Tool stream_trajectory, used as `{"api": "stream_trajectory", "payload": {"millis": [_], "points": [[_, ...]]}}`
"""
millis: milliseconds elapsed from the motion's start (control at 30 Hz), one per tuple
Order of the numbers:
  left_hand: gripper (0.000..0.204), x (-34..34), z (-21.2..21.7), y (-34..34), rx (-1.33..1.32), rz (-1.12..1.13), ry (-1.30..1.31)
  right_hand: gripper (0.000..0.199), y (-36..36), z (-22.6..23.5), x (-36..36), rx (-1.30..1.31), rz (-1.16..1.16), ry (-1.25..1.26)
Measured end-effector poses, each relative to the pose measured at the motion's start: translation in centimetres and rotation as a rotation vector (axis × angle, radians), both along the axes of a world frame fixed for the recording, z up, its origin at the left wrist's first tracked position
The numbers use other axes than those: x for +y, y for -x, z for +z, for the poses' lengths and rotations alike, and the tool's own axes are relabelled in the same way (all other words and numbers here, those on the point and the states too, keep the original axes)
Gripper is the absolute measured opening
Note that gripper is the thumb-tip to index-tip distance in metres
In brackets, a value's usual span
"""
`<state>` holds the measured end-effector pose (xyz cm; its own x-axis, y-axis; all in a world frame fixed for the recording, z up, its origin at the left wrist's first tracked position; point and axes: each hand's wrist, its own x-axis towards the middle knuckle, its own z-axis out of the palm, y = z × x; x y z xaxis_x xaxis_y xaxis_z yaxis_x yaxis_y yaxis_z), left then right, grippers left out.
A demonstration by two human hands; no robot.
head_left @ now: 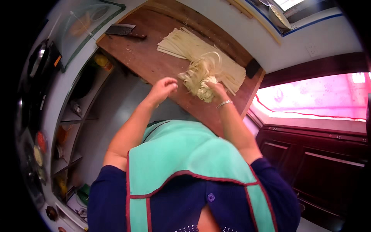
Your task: The person cuts a stack of flat dough sheets into thin strips using a knife on a wooden cutting board. They gather the cut noodles, place them into a metal bowl, and then wipe the cutting board clean with a cloth.
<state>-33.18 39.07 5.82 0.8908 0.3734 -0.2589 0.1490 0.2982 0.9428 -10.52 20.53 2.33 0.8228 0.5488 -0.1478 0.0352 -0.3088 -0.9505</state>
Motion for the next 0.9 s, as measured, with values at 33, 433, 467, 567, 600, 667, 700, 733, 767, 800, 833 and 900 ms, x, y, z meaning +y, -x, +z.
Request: {"api": "stream_trajectory", "payload": {"millis": [33,433,467,567,600,667,700,733,767,800,833,900], "points": [[0.025,-0.9,-0.5,0.6,0.096,-0.05,-0.021,0.047,2.4,2.7,1.1,0.121,0.038,-0.192],[0.028,-2.2,0.3,-2.2,0.154,-0.033,0.086,0.038,0.3,3.9,-0.1,0.121,0.081,-0.161],[0.028,-2.0,-0.2,-1.5,0.186,-0.004,0.078,0.029,0.7,7.5,0.3,0.371,0.082,-0.222],[0.025,-1.8,0.6,-1.1,0.163,0.055,0.086,0.023,1.4,19.4,2.4,0.406,0.292,-0.481],[0.024,-2.2,1.7,-1.5,0.143,0.058,0.093,0.025,0.4,16.3,2.4,0.261,0.24,-0.236],[0.021,-2.9,2.4,-1.2,0.141,-0.036,0.095,0.03,-0.1,8.0,-0.1,0.109,0.206,0.134],[0.02,-2.6,1.9,-0.9,0.156,-0.11,0.081,0.032,1.0,4.5,-2.2,0.101,0.251,0.253],[0.019,-2.0,1.5,-1.2,0.169,-0.181,0.069,0.035,1.6,1.8,-3.9,0.088,0.296,0.377],[0.018,-1.6,1.0,-0.7,0.121,-0.184,0.09,0.038,3.1,2.0,-4.6,0.097,0.35,0.516],[0.018,-0.7,0.7,-0.4,0.073,-0.188,0.11,0.04,1.7,3.2,-4.4,0.225,0.362,0.228],[0.017,-1.1,0.2,0.8,0.045,-0.207,0.145,0.042,1.9,5.9,-3.9,0.398,0.385,-0.045],[0.02,-0.7,2.0,0.7,0.054,-0.294,0.134,0.037,0.9,14.5,-0.9,0.558,0.448,-0.3]]}}
